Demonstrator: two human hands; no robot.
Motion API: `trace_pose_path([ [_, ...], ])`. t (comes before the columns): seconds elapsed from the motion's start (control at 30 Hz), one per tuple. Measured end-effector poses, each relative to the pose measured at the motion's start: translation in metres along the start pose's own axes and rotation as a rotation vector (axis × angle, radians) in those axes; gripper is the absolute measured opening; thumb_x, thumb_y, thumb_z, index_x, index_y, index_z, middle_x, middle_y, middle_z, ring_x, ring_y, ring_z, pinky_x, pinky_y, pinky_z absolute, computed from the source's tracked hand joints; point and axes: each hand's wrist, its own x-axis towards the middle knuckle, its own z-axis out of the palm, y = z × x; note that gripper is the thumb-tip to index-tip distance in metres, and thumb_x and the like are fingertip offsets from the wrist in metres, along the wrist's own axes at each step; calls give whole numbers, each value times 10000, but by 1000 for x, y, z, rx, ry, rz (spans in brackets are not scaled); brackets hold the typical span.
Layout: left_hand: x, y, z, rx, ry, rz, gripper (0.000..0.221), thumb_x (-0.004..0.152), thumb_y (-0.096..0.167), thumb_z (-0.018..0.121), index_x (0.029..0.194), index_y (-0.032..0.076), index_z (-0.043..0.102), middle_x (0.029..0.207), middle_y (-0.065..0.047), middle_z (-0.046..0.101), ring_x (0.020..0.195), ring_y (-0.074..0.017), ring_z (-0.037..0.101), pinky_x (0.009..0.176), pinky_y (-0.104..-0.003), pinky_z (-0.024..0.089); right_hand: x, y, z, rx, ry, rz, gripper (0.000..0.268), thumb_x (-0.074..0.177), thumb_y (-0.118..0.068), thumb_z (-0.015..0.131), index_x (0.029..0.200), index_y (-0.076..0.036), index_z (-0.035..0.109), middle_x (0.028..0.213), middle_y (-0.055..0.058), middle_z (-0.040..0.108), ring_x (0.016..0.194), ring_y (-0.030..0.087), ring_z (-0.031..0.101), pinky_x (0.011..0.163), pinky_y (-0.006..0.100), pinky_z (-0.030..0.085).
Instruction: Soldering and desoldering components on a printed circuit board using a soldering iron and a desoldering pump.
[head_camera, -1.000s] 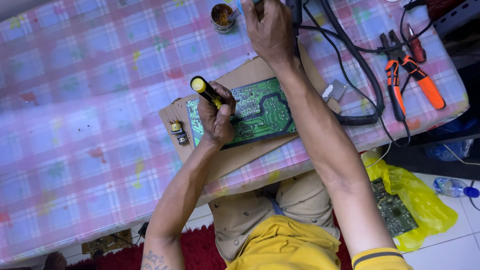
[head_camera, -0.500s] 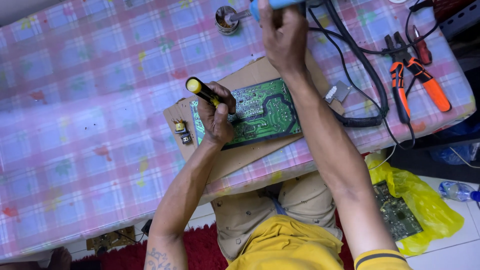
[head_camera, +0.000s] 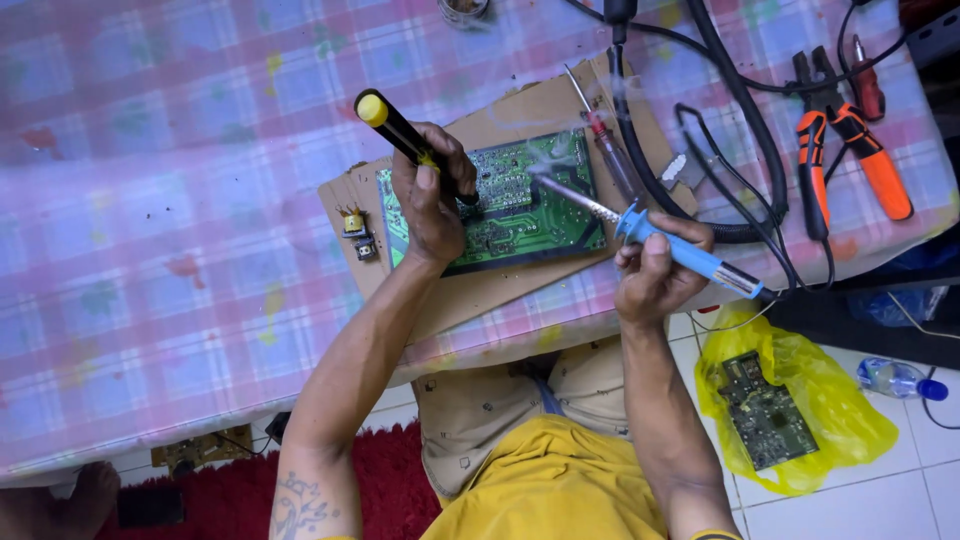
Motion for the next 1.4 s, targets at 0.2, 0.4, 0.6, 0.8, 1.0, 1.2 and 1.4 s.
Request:
trace_pose_path([
  [0.2, -7, -5, 1, -34, 13, -20, 440, 1033, 508, 459, 1057, 72, 509, 752, -36, 445, 570, -129, 490, 566, -283, 500, -8, 10, -3, -67, -20, -60, 279, 933, -202, 630, 956, 76, 625, 635, 116, 567, 433, 112, 568, 376, 200, 483],
  [0.4, -2, -1, 2, -26, 5, 6, 406, 1029, 470, 498, 1001, 66, 528, 722, -16, 450, 532, -108, 486, 517, -254, 470, -3, 11, -3, -72, -9, -78, 268, 918, -190, 577, 941, 74, 609, 606, 85, 529, 420, 72, 526, 358, 169, 440],
  [0.6, 8, 2, -11, -6, 2, 27, 403, 1034, 473, 476, 991, 77, 539, 715, -17, 467, 531, -104, 501, 519, -256, 486, -2, 14, -3, -71, 82, -154, 259, 881, -209, 600, 862, 49, 598, 684, 103, 556, 387, 30, 448, 335, 149, 371],
  [0.8, 20, 34, 4, -72, 65, -132, 459, 993, 575, 547, 919, 124, 521, 673, 4, 418, 510, -101, 347, 475, -268, 317, -1, -10, 12, -175, 66, -119, 261, 974, -299, 556, 939, -41, 575, 757, 58, 530, 420, 85, 329, 390, 216, 269],
  [1.0, 34, 40, -5, -320, 118, -205, 463, 959, 568, 522, 883, 112, 499, 667, -1, 389, 496, -114, 348, 436, -269, 343, -1, -7, 11, -104, 55, -84, 232, 977, -273, 573, 941, -43, 567, 717, 42, 505, 435, 87, 369, 401, 214, 292],
  [1.2, 47, 48, -19, -356, 192, -277, 483, 922, 603, 496, 848, 126, 487, 668, 4, 376, 462, -119, 333, 428, -276, 320, -1, -5, 7, -46, 32, -33, 206, 955, -263, 585, 940, -59, 564, 776, 38, 541, 464, 90, 387, 420, 213, 311],
  [1.4, 46, 44, -21, -368, 196, -318, 464, 940, 561, 507, 846, 106, 503, 675, -10, 374, 464, -130, 330, 418, -286, 334, -3, -1, 5, -36, 96, -3, 208, 896, -262, 582, 897, -54, 579, 722, 40, 527, 435, 93, 377, 398, 216, 282],
])
